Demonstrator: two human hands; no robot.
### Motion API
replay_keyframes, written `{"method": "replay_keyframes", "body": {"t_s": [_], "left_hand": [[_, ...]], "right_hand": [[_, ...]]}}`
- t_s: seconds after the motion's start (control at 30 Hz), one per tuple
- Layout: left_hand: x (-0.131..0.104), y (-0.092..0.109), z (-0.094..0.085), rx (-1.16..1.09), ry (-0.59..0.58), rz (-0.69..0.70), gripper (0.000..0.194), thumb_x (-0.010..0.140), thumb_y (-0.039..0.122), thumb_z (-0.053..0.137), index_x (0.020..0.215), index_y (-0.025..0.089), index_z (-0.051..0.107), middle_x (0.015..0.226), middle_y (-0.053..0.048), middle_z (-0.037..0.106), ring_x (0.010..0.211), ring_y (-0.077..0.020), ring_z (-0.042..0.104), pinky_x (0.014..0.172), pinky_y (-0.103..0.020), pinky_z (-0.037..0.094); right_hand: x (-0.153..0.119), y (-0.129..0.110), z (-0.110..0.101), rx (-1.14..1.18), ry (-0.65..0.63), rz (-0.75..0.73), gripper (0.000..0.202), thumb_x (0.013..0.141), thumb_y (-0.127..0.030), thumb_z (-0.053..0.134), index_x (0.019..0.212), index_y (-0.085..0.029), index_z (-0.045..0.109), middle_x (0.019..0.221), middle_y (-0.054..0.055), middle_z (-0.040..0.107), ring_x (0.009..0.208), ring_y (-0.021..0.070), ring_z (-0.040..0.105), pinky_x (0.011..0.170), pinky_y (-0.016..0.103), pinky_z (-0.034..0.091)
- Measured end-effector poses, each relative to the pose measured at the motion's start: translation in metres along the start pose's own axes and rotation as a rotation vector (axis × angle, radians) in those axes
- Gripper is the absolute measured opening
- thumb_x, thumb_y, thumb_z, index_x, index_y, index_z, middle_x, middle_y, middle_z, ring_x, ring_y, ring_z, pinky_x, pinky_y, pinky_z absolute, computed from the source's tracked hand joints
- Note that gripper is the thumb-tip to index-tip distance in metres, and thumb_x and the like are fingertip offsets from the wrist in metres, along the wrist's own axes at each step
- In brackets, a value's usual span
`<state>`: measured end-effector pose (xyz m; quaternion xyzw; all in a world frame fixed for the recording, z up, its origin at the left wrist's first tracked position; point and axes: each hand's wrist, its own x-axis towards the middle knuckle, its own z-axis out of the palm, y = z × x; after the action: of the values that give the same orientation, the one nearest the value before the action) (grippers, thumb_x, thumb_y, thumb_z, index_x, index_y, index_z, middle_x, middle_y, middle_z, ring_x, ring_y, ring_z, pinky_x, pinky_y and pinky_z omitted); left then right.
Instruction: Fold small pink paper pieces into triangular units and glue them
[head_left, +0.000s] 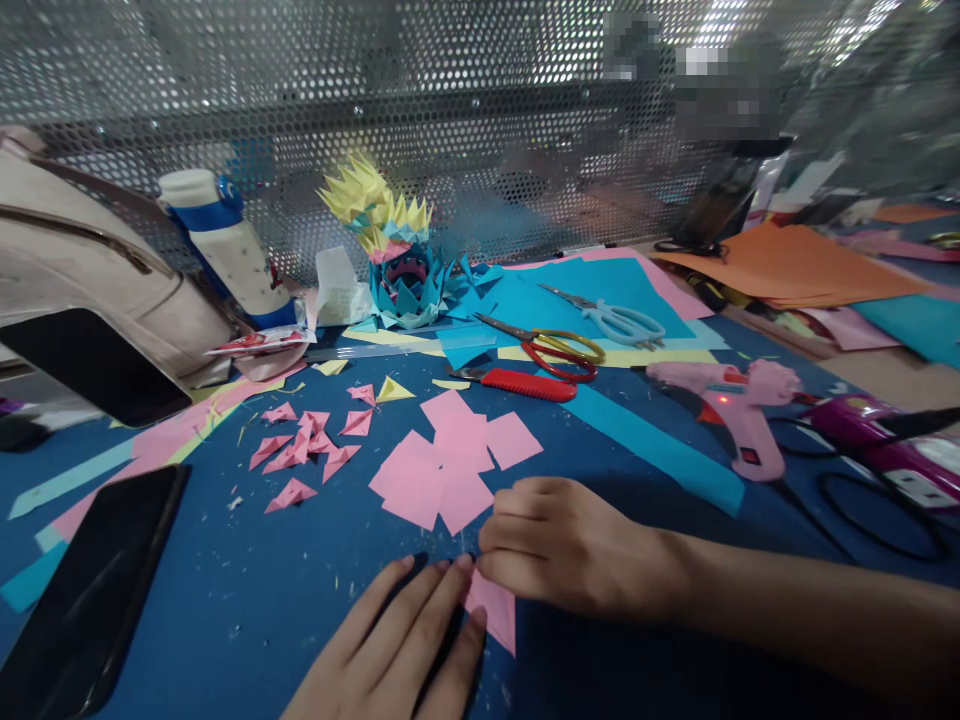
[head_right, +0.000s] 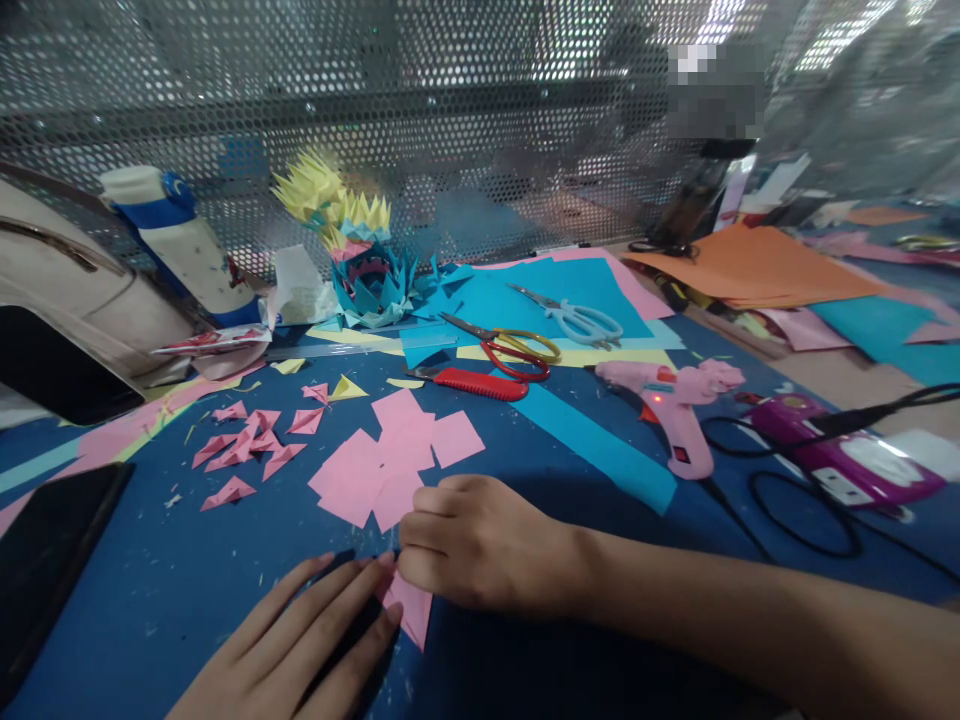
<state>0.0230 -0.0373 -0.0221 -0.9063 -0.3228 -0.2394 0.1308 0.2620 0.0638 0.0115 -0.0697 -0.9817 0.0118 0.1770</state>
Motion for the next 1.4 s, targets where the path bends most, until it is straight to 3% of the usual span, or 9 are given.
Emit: {"method": "replay_keyframes", "body": {"t_s": [0.23, 0.47, 0.97, 1.07, 1.17, 1.27, 1.4], "left_hand": [[-0.004, 0.0, 0.001, 0.03, -0.005, 0.019, 0.035, 0.111, 0.023, 0.037, 0.122, 0.018, 0.07, 0.129, -0.008, 0.069, 0.125, -0.0208, 0.061, 0.123, -0.043, 0.028], [0.0, -0.001, 0.0, 0.005, -0.006, 0.015, 0.036, 0.11, 0.02, 0.037, 0.119, 0.017, 0.072, 0.126, -0.008, 0.071, 0.124, -0.0202, 0.061, 0.126, -0.043, 0.017], [0.001, -0.001, 0.0, 0.027, -0.02, 0.05, 0.034, 0.11, 0.023, 0.039, 0.118, 0.017, 0.072, 0.124, -0.007, 0.072, 0.119, -0.0211, 0.063, 0.126, -0.045, 0.014], [0.002, -0.003, -0.002, 0.035, -0.021, 0.059, 0.034, 0.109, 0.022, 0.04, 0.118, 0.017, 0.072, 0.124, -0.006, 0.072, 0.119, -0.0208, 0.063, 0.127, -0.045, 0.013], [0.005, -0.005, -0.004, 0.048, -0.026, 0.09, 0.036, 0.109, 0.021, 0.038, 0.118, 0.015, 0.072, 0.124, -0.006, 0.072, 0.117, -0.0204, 0.063, 0.127, -0.045, 0.012], [0.007, -0.007, -0.005, 0.054, -0.036, 0.115, 0.036, 0.109, 0.021, 0.037, 0.119, 0.015, 0.072, 0.124, -0.005, 0.072, 0.117, -0.0209, 0.064, 0.127, -0.046, 0.012], [0.008, -0.006, -0.005, 0.047, -0.012, 0.109, 0.036, 0.109, 0.019, 0.037, 0.116, 0.015, 0.073, 0.122, -0.005, 0.074, 0.115, -0.0206, 0.065, 0.127, -0.046, 0.012]], "right_hand": [[-0.003, 0.001, 0.002, -0.016, -0.008, -0.013, 0.03, 0.107, -0.012, 0.037, 0.088, -0.016, 0.06, 0.083, 0.002, 0.062, 0.078, 0.0143, 0.053, 0.067, 0.031, 0.04], [-0.003, 0.002, 0.004, -0.036, 0.034, -0.051, 0.026, 0.105, -0.011, 0.043, 0.087, -0.016, 0.061, 0.082, 0.002, 0.062, 0.081, 0.0146, 0.053, 0.067, 0.032, 0.04], [-0.004, 0.003, 0.003, -0.009, 0.092, -0.06, 0.032, 0.107, -0.01, 0.033, 0.1, -0.016, 0.063, 0.085, 0.001, 0.066, 0.081, 0.0145, 0.056, 0.069, 0.031, 0.043], [-0.004, 0.004, 0.005, 0.066, 0.097, -0.028, 0.027, 0.109, -0.017, 0.038, 0.099, -0.017, 0.063, 0.089, 0.001, 0.068, 0.079, 0.0139, 0.056, 0.071, 0.031, 0.043], [-0.002, 0.008, 0.004, 0.269, 0.133, 0.105, 0.022, 0.107, -0.027, 0.047, 0.099, -0.018, 0.066, 0.091, 0.002, 0.07, 0.078, 0.0134, 0.056, 0.071, 0.03, 0.043], [0.0, 0.012, -0.001, 0.438, 0.166, 0.202, 0.021, 0.106, -0.023, 0.049, 0.102, -0.018, 0.069, 0.09, 0.003, 0.071, 0.08, 0.0132, 0.058, 0.071, 0.028, 0.041], [0.001, 0.014, -0.006, 0.398, 0.16, 0.16, 0.023, 0.104, -0.025, 0.051, 0.096, -0.017, 0.071, 0.084, 0.003, 0.069, 0.074, 0.0143, 0.054, 0.067, 0.029, 0.037]]}}
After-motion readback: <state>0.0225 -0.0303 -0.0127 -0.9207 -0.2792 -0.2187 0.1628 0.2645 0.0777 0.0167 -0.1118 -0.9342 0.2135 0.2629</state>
